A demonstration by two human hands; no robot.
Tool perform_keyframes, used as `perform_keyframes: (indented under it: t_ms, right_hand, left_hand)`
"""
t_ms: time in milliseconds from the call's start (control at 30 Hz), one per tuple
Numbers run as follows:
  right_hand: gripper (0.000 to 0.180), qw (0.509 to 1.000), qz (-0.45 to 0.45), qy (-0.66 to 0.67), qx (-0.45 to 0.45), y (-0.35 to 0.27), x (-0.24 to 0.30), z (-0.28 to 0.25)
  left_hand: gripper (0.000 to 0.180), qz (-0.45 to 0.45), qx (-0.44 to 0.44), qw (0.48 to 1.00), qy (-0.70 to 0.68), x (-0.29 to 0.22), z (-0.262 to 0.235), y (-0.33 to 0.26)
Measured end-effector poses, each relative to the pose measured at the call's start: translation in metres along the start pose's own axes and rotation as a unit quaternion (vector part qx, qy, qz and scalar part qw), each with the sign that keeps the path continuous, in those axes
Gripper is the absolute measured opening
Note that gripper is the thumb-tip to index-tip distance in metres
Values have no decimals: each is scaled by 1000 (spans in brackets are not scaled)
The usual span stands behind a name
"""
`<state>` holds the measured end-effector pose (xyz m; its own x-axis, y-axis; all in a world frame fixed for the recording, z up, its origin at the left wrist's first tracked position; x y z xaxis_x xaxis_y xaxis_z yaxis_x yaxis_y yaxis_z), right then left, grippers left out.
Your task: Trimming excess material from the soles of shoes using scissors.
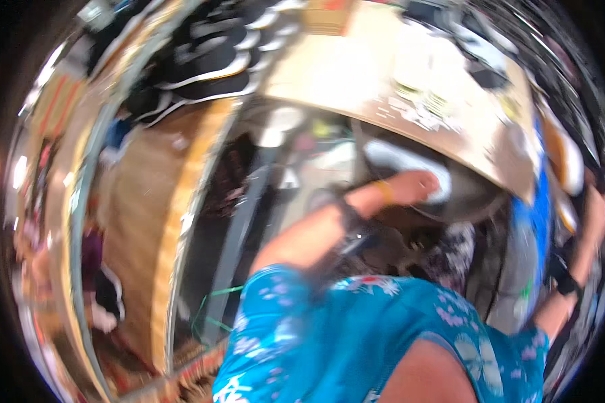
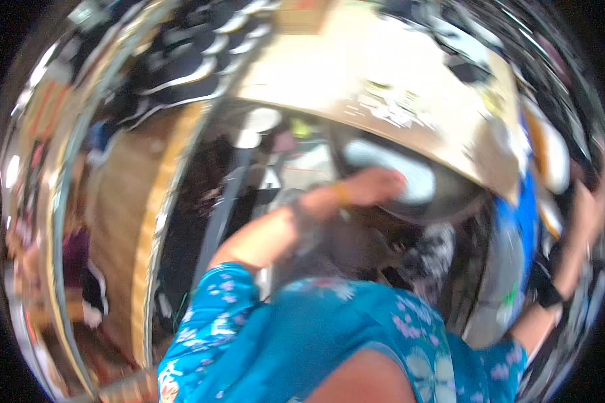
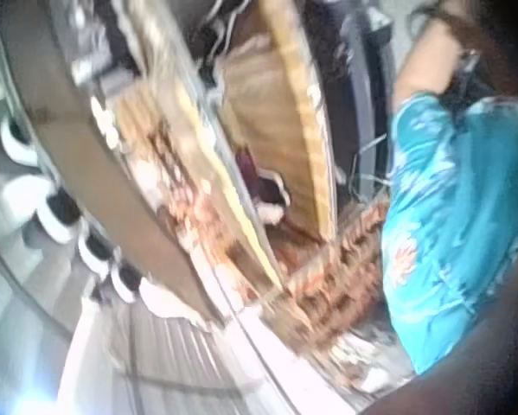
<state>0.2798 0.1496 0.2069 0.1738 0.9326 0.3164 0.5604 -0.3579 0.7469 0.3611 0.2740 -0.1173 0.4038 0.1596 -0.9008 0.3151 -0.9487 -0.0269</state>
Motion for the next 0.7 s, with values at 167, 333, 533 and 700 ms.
perform_keyframes:
  t_ms: [167,333,533,700]
  right_hand:
    - [61,972,-92,14,217,-133,23,20]
    - [62,931,-276,66,232,-224,58,79]
    - [67,916,-168,136,338,-268,42,110]
    - [69,914,14,290,284,-253,1,93]
  left_hand:
    - [51,-108,18,773,-625,-95,-4,-31]
    - [50,-117,-73,729,-671,-82,-4,-58]
    - [54,-194,-359,886,-222,45,-23,-65]
    - [40,-85,-374,907,173,-19,-74,-64]
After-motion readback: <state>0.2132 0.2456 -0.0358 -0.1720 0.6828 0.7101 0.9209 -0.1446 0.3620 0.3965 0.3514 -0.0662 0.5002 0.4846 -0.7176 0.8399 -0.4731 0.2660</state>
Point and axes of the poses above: each hand's wrist, its own y-axis towards the middle knuckle, its own z-axis out of the palm, x = y × z, the point moved 8 cm from there along y, towards the middle knuckle, and after that the axes turned 2 degrees about -z, right-handed, at the moved point
